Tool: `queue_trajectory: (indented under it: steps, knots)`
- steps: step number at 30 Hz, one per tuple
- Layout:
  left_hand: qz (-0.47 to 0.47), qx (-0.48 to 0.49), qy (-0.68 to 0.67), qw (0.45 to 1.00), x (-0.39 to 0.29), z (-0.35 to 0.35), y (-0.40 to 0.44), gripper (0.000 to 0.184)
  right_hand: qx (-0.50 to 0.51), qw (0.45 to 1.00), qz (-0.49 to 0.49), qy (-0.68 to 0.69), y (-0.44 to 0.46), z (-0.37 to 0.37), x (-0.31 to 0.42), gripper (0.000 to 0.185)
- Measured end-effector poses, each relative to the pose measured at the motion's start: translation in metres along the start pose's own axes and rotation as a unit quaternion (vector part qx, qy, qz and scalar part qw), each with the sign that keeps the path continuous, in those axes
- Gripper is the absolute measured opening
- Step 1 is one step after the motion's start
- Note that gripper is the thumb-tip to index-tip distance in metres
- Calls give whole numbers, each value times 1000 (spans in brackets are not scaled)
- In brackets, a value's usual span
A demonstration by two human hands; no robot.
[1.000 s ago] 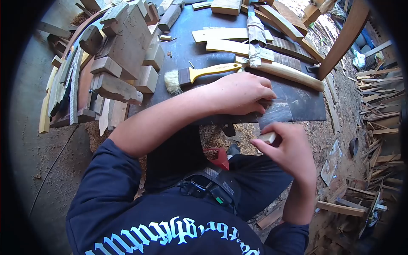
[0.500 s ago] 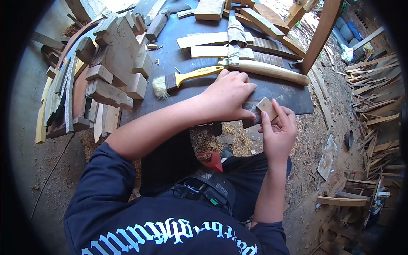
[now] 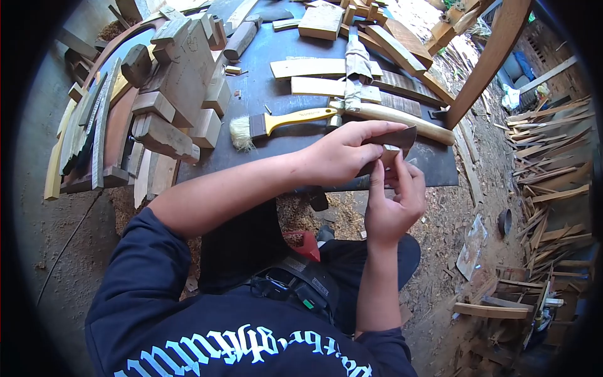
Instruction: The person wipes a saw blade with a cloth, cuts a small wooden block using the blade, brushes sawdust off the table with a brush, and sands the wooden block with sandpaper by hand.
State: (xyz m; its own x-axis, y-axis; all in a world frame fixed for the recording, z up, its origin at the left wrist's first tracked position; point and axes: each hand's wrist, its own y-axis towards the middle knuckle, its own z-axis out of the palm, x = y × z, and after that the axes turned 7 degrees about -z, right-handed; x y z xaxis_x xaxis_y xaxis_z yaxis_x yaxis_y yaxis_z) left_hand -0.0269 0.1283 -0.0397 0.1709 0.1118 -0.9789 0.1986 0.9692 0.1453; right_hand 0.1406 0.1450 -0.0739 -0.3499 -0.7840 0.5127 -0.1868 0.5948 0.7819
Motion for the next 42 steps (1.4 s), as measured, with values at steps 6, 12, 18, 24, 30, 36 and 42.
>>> queue_trajectory:
  steps: [6, 12, 18, 24, 30, 36, 42]
  knots:
    - [25, -26, -6, 999, 4, 0, 0, 63, 8, 998, 51, -38, 29, -4, -8, 34]
    - [47, -36, 31, 998, 7, -4, 3, 63, 1, 993, 117, -15, 34, -5, -30, 31]
    - [115, -104, 206, 966, 6, 7, 3, 66, -50, 992, 106, -39, 45, -18, -79, 36]
    - [403, -205, 386, 804, -22, -2, -3, 57, -23, 986, 57, -154, 39, -7, -76, 36]
    - [537, -262, 393, 699, -109, -11, -65, 53, -16, 986, 43, -162, 39, -7, -75, 36]
    - [599, -263, 334, 679, -156, -6, -104, 50, -13, 986, 32, -162, 37, -6, -78, 33]
    - [602, -272, 332, 674, -170, -11, -137, 46, -19, 989, 64, -133, 39, -8, -71, 19]
